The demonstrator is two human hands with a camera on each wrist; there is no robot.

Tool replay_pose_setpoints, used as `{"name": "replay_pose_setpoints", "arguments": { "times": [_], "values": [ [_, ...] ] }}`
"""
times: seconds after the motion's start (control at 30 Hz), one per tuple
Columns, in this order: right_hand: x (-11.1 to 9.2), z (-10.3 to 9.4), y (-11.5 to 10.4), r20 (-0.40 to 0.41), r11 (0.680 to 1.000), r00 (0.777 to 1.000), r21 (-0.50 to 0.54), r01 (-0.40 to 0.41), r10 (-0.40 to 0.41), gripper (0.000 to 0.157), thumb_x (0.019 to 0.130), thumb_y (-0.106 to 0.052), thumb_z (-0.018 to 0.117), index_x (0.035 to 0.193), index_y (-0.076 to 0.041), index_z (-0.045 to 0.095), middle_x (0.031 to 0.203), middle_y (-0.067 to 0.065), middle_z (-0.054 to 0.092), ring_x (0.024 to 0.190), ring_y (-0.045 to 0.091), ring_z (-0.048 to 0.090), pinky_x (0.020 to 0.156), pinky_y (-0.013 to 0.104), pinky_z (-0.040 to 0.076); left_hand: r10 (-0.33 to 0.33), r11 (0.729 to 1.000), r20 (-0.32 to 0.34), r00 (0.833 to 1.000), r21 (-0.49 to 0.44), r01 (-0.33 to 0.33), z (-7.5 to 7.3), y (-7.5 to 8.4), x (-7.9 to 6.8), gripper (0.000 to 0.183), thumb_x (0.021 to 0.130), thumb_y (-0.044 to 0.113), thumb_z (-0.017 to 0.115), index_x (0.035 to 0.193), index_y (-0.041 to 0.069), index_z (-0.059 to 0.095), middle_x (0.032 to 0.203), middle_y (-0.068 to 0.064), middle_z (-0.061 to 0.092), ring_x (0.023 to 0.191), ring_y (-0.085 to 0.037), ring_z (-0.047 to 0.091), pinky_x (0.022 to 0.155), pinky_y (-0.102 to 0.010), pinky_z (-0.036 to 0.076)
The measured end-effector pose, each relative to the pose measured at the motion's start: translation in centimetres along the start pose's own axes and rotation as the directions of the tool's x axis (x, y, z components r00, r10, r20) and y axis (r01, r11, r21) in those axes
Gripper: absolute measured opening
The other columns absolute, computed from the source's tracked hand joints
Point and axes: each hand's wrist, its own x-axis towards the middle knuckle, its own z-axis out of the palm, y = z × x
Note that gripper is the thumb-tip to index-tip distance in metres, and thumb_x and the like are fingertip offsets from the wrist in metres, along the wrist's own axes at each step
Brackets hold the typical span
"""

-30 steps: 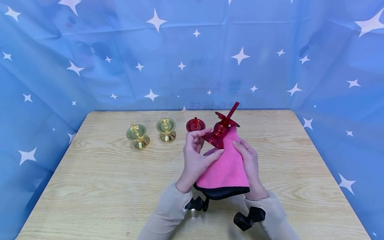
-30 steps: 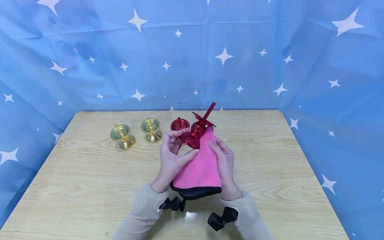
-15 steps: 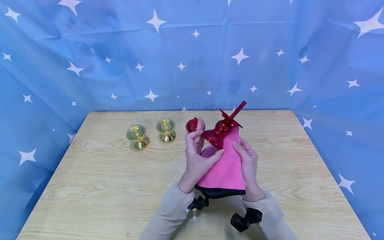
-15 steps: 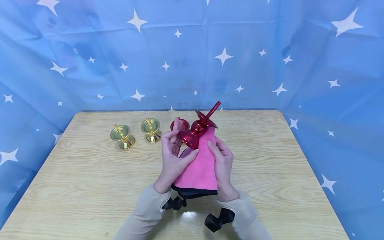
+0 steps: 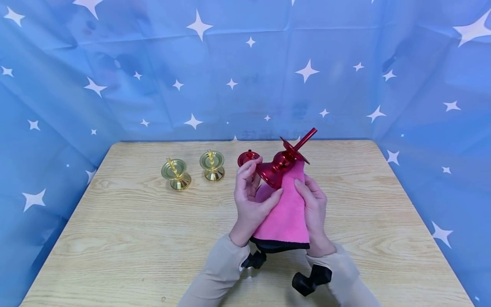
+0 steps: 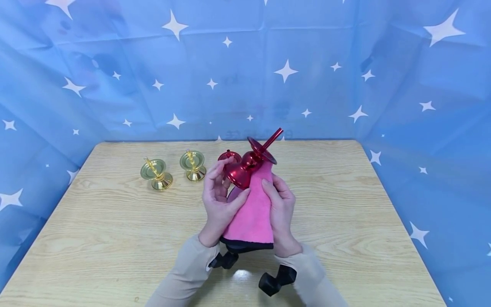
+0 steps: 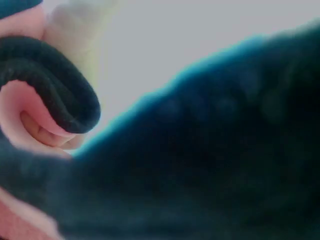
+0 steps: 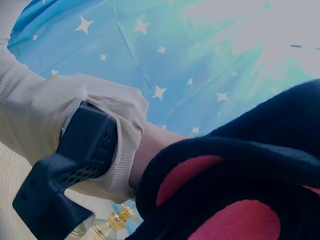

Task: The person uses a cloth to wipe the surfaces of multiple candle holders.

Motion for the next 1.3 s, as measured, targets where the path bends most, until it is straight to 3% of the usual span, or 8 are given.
{"name": "replay_pose_setpoints", "arguments": {
  "times": [0.23, 0.67, 0.83, 0.93, 1.1, 1.17, 1.23, 1.3],
  "values": [
    [0.1, 0.1, 0.1, 0.010, 1.000, 1.000, -0.001, 0.008, -0.008, 0.024, 0.096, -0.008, 0.050, 0.093, -0.015, 0.072, 0.082, 0.000, 0.067, 0.070, 0.006, 0.061, 0.059, 0.017, 0.049, 0.025, 0.997, -0.012, 1.000, 0.073, -0.024, -0.2, 0.1, 0.2, 0.063, 0.080, 0.016, 0.074, 0.125, -0.011, 0.039, 0.126, -0.031, 0.042, 0.119, -0.039, 0.045, 0.098, -0.046, 0.041],
    [0.1, 0.3, 0.3, 0.002, 0.998, 1.000, -0.059, 0.014, -0.014, 0.025, 0.095, -0.006, 0.051, 0.092, -0.017, 0.073, 0.083, -0.001, 0.067, 0.070, 0.006, 0.059, 0.060, 0.017, 0.048, -0.006, 0.999, -0.040, 0.999, -0.041, 0.005, 0.0, 0.2, 0.4, 0.058, 0.080, 0.009, 0.072, 0.132, 0.010, 0.045, 0.129, -0.036, 0.034, 0.122, -0.043, 0.041, 0.097, -0.049, 0.040],
    [0.1, -0.1, 0.7, 0.082, 0.953, 0.981, -0.234, 0.191, -0.176, 0.021, 0.091, -0.002, 0.057, 0.096, -0.014, 0.074, 0.086, -0.002, 0.069, 0.070, 0.007, 0.060, 0.060, 0.017, 0.049, -0.056, 0.998, -0.069, 0.996, -0.001, 0.056, -0.2, 0.1, 0.2, 0.056, 0.081, 0.014, 0.073, 0.126, 0.000, 0.044, 0.127, -0.034, 0.035, 0.120, -0.037, 0.045, 0.098, -0.048, 0.039],
    [0.2, -0.3, 1.0, 0.247, 0.809, 0.880, -0.350, 0.472, -0.406, 0.018, 0.087, 0.003, 0.060, 0.100, -0.001, 0.071, 0.092, 0.001, 0.068, 0.076, 0.010, 0.062, 0.062, 0.017, 0.050, -0.089, 0.996, -0.093, 0.992, 0.016, 0.091, -0.4, 0.0, 0.1, 0.058, 0.080, 0.014, 0.074, 0.121, -0.009, 0.040, 0.126, -0.032, 0.037, 0.119, -0.028, 0.048, 0.096, -0.046, 0.042],
    [1.1, -0.2, 1.1, 0.510, 0.440, 0.564, -0.353, 0.826, -0.649, 0.021, 0.087, -0.006, 0.063, 0.098, 0.012, 0.067, 0.096, 0.017, 0.065, 0.088, 0.016, 0.061, 0.062, 0.014, 0.046, -0.130, 0.991, -0.118, 0.985, -0.030, 0.127, -0.6, 0.1, 0.1, 0.057, 0.074, 0.003, 0.074, 0.117, -0.011, 0.040, 0.125, -0.027, 0.042, 0.115, -0.023, 0.051, 0.093, -0.044, 0.045],
    [1.5, -0.3, 1.1, 0.574, 0.335, 0.472, -0.334, 0.881, -0.669, 0.025, 0.089, -0.012, 0.061, 0.095, 0.011, 0.069, 0.094, 0.022, 0.064, 0.086, 0.018, 0.061, 0.059, 0.014, 0.043, -0.152, 0.986, -0.131, 0.980, -0.085, 0.142, -0.7, 0.3, 0.2, 0.055, 0.073, 0.002, 0.075, 0.119, -0.004, 0.045, 0.124, -0.028, 0.043, 0.113, -0.021, 0.052, 0.093, -0.042, 0.046],
    [2.0, -0.6, 1.4, 0.605, 0.276, 0.420, -0.320, 0.906, -0.677, 0.028, 0.090, -0.015, 0.060, 0.093, 0.011, 0.069, 0.091, 0.024, 0.064, 0.082, 0.017, 0.060, 0.058, 0.014, 0.041, -0.186, 0.975, -0.144, 0.972, -0.153, 0.164, -0.8, 0.5, 0.3, 0.055, 0.074, 0.006, 0.077, 0.121, 0.005, 0.049, 0.123, -0.026, 0.047, 0.110, -0.019, 0.053, 0.091, -0.038, 0.048],
    [2.4, -1.1, 1.8, 0.610, 0.272, 0.417, -0.321, 0.907, -0.674, 0.025, 0.088, -0.012, 0.061, 0.090, 0.011, 0.069, 0.089, 0.024, 0.064, 0.082, 0.015, 0.060, 0.061, 0.014, 0.043, -0.218, 0.959, -0.144, 0.965, -0.217, 0.184, -0.8, 0.9, 0.6, 0.058, 0.074, 0.010, 0.079, 0.123, 0.012, 0.049, 0.123, -0.019, 0.050, 0.108, -0.018, 0.054, 0.089, -0.035, 0.049]
  ]
}}
